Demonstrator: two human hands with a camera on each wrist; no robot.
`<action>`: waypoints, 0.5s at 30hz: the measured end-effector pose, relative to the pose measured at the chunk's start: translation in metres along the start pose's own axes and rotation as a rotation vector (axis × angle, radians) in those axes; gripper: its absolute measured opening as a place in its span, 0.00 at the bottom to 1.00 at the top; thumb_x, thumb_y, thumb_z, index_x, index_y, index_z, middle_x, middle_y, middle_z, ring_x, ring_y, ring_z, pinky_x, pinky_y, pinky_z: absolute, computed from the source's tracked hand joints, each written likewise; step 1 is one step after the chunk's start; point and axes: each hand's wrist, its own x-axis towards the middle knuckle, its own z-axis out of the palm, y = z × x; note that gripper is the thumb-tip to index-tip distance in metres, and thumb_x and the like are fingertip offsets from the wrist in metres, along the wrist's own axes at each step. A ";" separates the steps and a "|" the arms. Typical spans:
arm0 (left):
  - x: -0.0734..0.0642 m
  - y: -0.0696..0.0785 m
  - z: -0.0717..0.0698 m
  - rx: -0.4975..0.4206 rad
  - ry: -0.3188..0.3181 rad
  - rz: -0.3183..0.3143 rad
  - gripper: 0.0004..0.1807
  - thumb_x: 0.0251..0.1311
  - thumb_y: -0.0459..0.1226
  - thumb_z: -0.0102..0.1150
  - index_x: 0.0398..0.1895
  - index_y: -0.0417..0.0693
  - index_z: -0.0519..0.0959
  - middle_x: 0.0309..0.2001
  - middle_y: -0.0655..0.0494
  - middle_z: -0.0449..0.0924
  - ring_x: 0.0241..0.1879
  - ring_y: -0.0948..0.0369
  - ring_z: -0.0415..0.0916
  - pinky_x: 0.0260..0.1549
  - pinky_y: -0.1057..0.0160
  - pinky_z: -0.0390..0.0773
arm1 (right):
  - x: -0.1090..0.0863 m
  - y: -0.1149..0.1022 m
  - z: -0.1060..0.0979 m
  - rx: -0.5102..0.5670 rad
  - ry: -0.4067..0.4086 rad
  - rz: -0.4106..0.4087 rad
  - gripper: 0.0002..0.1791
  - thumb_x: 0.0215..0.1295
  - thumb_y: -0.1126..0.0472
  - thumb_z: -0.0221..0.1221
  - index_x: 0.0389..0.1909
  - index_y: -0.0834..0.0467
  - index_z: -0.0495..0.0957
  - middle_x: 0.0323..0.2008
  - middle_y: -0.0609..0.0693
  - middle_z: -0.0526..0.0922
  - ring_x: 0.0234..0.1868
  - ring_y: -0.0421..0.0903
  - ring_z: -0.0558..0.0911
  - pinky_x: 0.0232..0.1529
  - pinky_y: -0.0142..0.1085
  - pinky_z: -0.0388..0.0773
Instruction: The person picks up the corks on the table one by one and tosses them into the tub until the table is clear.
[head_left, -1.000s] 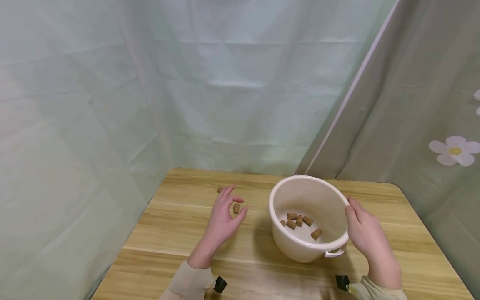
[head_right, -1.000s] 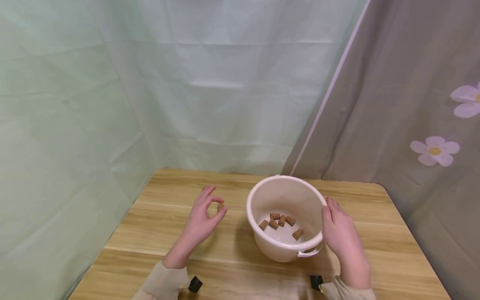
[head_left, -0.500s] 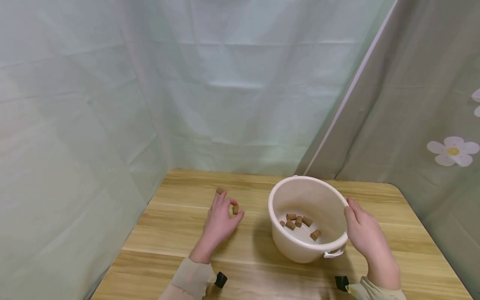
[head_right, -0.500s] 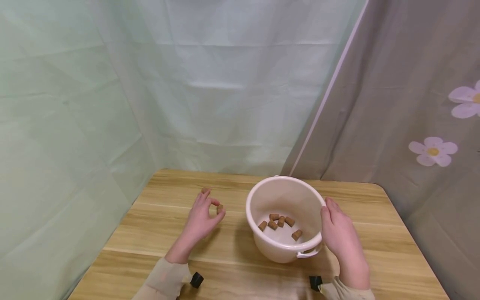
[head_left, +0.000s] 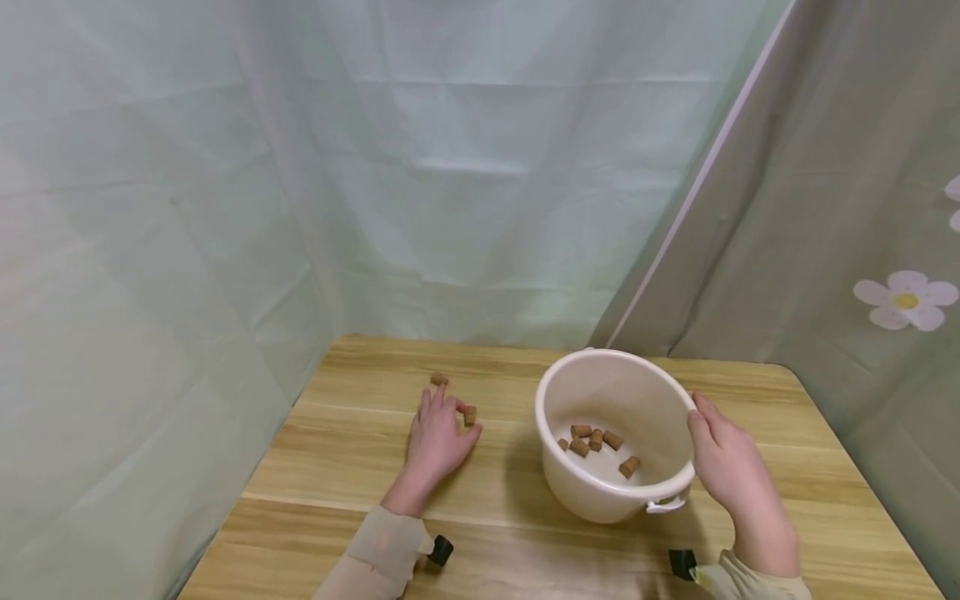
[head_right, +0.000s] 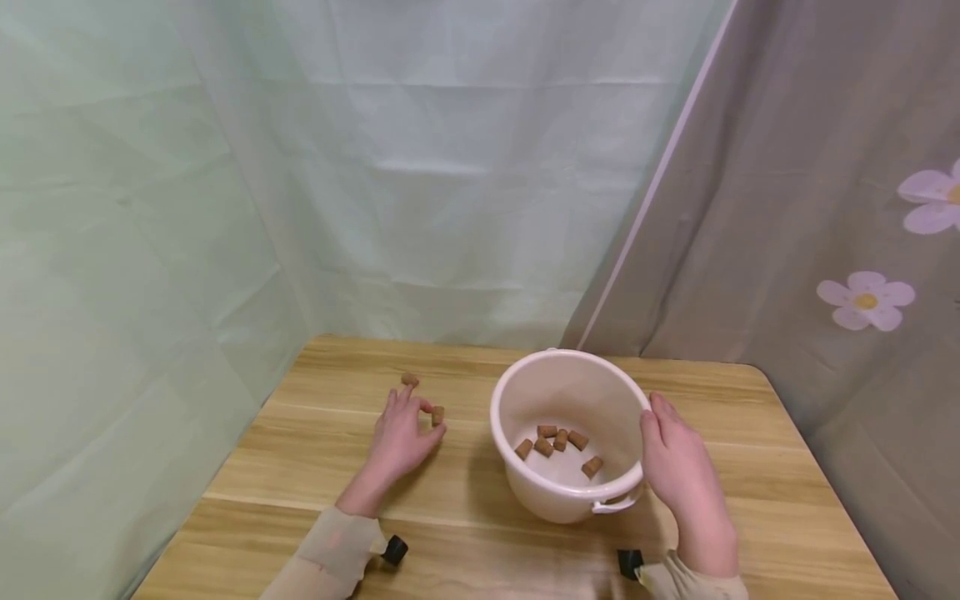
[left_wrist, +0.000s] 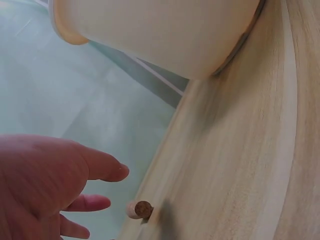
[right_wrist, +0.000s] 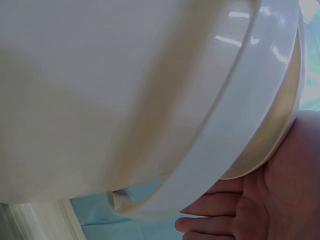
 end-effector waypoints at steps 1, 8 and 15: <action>0.000 -0.001 0.001 0.004 0.001 0.002 0.21 0.64 0.48 0.74 0.49 0.42 0.82 0.81 0.32 0.57 0.81 0.30 0.47 0.72 0.26 0.58 | 0.000 0.000 0.000 0.002 0.000 -0.001 0.38 0.89 0.44 0.31 0.82 0.69 0.55 0.79 0.73 0.58 0.77 0.76 0.59 0.73 0.71 0.57; 0.004 -0.005 0.005 0.016 0.003 0.003 0.21 0.64 0.48 0.74 0.48 0.42 0.81 0.80 0.31 0.59 0.81 0.30 0.47 0.73 0.28 0.58 | 0.001 -0.001 -0.001 0.012 0.000 -0.002 0.38 0.89 0.44 0.31 0.82 0.69 0.55 0.79 0.73 0.58 0.77 0.76 0.59 0.73 0.71 0.57; 0.006 -0.006 0.008 0.040 0.005 0.005 0.20 0.64 0.48 0.74 0.46 0.42 0.81 0.80 0.31 0.60 0.80 0.29 0.48 0.74 0.30 0.57 | 0.001 0.001 -0.001 0.007 -0.006 0.001 0.37 0.89 0.45 0.31 0.82 0.70 0.55 0.78 0.73 0.59 0.77 0.76 0.60 0.73 0.71 0.58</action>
